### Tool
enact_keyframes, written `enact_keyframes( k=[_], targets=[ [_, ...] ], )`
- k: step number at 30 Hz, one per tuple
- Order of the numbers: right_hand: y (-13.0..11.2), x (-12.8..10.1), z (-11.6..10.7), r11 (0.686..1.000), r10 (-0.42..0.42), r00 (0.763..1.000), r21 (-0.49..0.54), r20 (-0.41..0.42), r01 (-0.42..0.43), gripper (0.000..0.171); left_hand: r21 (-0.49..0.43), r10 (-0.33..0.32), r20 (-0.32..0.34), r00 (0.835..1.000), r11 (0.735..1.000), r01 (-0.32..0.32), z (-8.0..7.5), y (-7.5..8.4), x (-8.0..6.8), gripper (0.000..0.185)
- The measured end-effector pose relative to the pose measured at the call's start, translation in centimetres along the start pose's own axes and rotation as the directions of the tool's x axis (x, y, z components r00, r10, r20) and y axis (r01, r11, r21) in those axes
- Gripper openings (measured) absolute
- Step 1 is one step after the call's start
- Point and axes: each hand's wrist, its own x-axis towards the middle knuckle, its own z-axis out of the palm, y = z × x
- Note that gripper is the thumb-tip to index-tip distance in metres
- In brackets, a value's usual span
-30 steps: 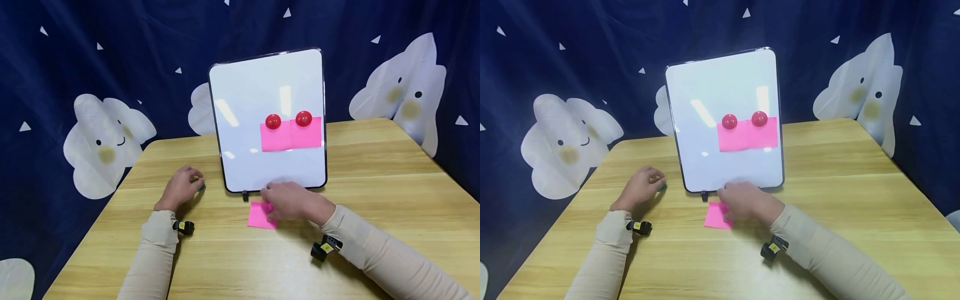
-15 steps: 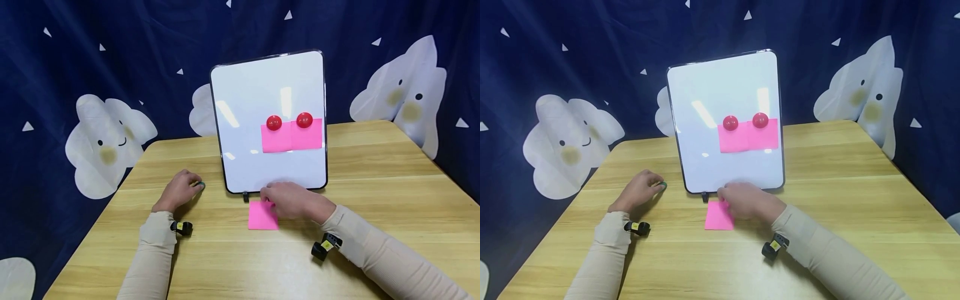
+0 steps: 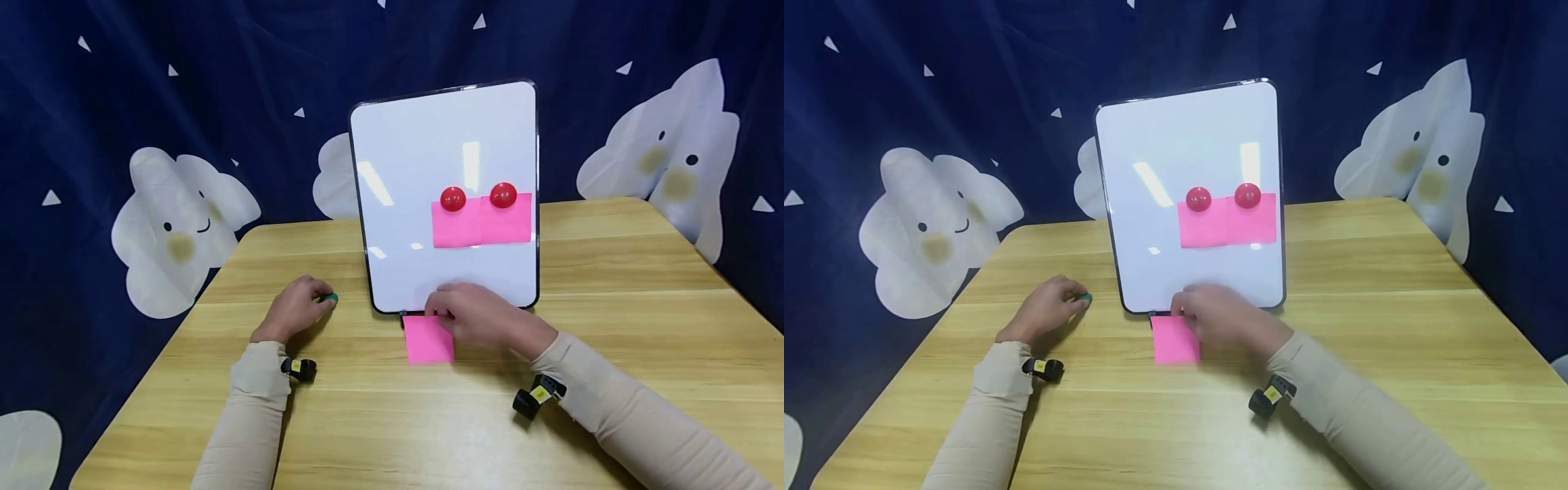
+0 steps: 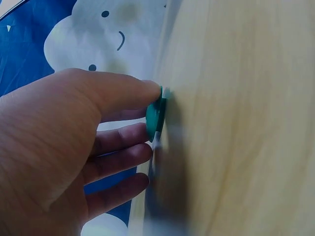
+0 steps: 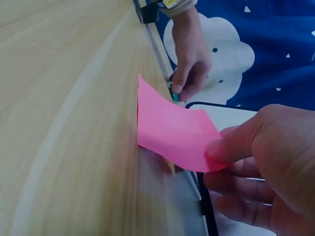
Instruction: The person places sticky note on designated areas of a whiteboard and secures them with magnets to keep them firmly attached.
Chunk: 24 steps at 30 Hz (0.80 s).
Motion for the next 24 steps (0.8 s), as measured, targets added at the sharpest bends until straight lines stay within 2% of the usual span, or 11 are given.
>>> enact_keyframes(
  k=[6,14,20,24],
  targets=[
    [-0.1,0.5,-1.0,0.999,-0.034,0.994,0.015,-0.102,0.035,0.021,-0.01,0.009,0.012,1.0,1.0,-0.009,-0.4,0.3,0.0,0.027],
    [0.3,1.3,-1.2,0.997,-0.052,0.977,0.041,-0.205,0.062,0.019,-0.035,-0.014,0.047,0.999,0.999,0.015,-0.1,0.3,-0.4,0.026],
    [0.5,1.9,-1.4,0.993,-0.101,0.943,0.029,-0.318,0.116,0.019,-0.03,-0.013,0.049,0.999,0.999,0.014,-0.2,0.0,-0.3,0.027],
    [0.4,2.4,-1.8,0.993,-0.088,0.92,0.034,-0.382,0.109,0.02,-0.038,-0.021,0.049,0.999,0.999,0.023,-0.4,0.0,-0.2,0.028]
  ],
)
